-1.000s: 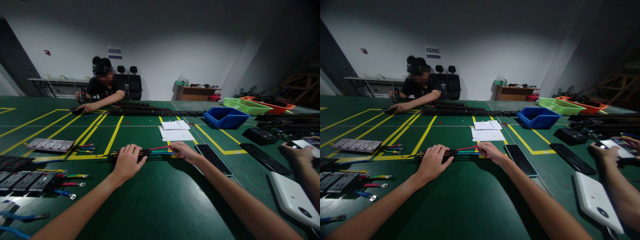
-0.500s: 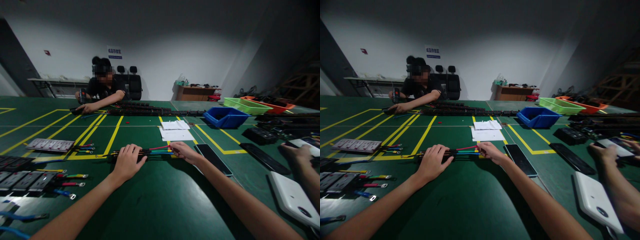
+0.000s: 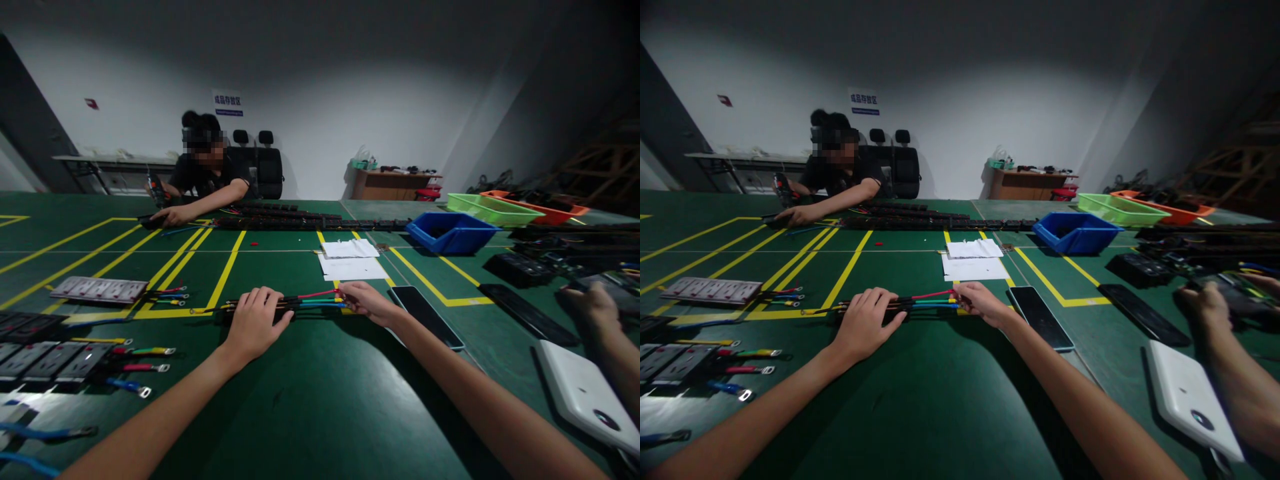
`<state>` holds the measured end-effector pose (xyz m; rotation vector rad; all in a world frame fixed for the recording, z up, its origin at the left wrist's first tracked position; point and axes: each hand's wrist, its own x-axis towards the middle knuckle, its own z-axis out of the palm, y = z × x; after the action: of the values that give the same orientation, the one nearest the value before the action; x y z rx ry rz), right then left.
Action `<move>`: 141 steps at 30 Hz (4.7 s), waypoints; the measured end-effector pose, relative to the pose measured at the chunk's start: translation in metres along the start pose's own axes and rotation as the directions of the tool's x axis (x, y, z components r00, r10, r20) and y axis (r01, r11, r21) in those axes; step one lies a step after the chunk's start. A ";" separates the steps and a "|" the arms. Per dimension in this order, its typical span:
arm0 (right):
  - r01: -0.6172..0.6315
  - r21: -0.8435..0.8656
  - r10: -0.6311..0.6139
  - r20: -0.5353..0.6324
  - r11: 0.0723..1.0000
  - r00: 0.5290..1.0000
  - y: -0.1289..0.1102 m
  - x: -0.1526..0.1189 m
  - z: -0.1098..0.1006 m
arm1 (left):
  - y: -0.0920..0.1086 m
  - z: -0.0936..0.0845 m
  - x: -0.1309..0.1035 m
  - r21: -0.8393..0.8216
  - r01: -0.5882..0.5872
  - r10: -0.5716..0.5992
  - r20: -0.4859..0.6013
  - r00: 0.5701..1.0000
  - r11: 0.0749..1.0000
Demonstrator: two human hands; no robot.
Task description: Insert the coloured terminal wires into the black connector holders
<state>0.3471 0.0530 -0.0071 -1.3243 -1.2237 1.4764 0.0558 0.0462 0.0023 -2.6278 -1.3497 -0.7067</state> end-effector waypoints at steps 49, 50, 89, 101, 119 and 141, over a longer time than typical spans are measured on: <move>0.041 -0.081 -0.048 -0.091 0.996 0.995 0.006 0.002 0.007 | 0.000 0.000 0.000 -0.022 -0.005 0.005 0.008 1.000 1.000; 0.050 -0.074 -0.056 -0.081 0.996 0.995 0.006 0.002 0.006 | -0.001 0.000 0.000 -0.025 -0.004 0.004 0.003 1.000 1.000; 0.169 -0.114 -0.166 0.035 0.979 0.985 0.006 -0.001 -0.002 | -0.001 0.000 0.000 -0.006 -0.009 0.009 0.015 1.000 1.000; 0.196 -0.152 -0.188 0.067 0.969 0.980 0.010 0.002 -0.007 | 0.001 -0.001 0.001 0.015 -0.009 0.009 0.017 1.000 1.000; 0.191 -0.151 -0.183 0.064 0.970 0.981 0.009 0.001 -0.006 | 0.000 0.000 0.001 -0.007 -0.001 0.001 0.022 1.000 1.000; 0.165 -0.119 -0.159 0.058 0.979 0.986 0.011 0.002 -0.006 | 0.001 -0.001 0.001 -0.003 0.001 -0.001 0.019 1.000 1.000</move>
<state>0.3534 0.0535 -0.0179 -1.2427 -1.4387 1.3420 0.0566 0.0460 0.0037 -2.6435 -1.3561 -0.6863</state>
